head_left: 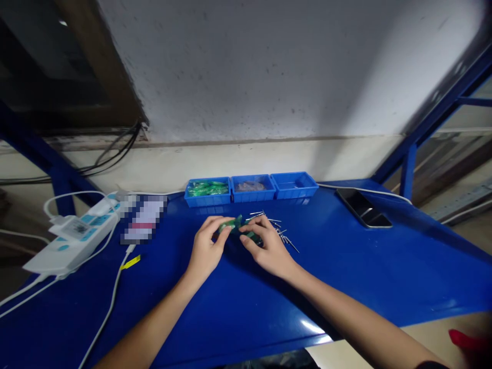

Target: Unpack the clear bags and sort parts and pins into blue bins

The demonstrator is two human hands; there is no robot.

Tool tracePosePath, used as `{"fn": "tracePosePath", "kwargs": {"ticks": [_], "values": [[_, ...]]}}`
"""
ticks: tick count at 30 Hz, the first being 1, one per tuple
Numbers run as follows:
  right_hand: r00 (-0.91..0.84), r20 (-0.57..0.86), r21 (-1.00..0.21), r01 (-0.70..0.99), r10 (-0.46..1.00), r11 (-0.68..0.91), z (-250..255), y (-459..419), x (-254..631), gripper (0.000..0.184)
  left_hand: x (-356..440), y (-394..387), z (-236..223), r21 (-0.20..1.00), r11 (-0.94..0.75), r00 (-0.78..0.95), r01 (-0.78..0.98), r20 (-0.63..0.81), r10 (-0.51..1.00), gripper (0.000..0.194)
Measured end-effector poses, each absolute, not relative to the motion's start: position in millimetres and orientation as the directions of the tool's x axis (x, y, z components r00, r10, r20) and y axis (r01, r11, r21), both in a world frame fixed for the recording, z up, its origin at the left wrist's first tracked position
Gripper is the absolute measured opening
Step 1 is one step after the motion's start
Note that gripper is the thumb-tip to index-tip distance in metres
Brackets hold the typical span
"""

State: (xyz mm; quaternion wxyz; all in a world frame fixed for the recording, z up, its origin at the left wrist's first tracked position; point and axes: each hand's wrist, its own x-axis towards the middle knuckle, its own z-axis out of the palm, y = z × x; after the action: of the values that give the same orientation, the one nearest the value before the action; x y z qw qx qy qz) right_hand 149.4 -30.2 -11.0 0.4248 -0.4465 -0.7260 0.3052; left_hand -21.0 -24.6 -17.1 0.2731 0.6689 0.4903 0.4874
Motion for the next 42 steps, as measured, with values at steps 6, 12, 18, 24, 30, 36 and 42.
{"fn": "tracePosePath", "kwargs": {"ticks": [6,12,18,24,30,36,42], "values": [[-0.197,0.038,-0.998,0.047,0.980,0.048,-11,-25,147,0.042,-15,-34,-21,0.545,-0.670,0.311,0.505,0.608,0.730,0.030],[-0.055,0.200,-0.969,0.133,0.978,0.206,-12,-22,152,0.030,-14,-37,-13,0.694,-0.552,0.261,0.462,0.488,0.833,0.017],[-0.224,0.571,-0.672,0.425,0.790,0.606,-15,-28,153,0.030,-14,-29,-8,0.994,0.083,0.138,-0.067,-0.073,0.988,0.052],[-0.382,0.577,-0.531,0.495,0.722,0.687,-30,-28,150,0.040,-17,-23,-15,0.999,0.040,0.158,0.020,-0.043,0.987,0.032],[-0.391,0.425,-0.569,0.585,0.816,0.577,-31,-31,149,0.031,-68,23,-5,0.731,-0.247,-0.117,0.636,0.409,0.905,0.031],[-0.373,0.420,-0.587,0.584,0.827,0.561,-26,-32,151,0.029,-114,75,31,0.336,-0.219,0.028,0.916,0.491,0.871,0.022],[-0.349,0.399,-0.595,0.605,0.848,0.529,-20,-27,156,0.028,-116,110,44,-0.017,-0.256,0.256,0.967,0.115,0.960,0.027]]}}
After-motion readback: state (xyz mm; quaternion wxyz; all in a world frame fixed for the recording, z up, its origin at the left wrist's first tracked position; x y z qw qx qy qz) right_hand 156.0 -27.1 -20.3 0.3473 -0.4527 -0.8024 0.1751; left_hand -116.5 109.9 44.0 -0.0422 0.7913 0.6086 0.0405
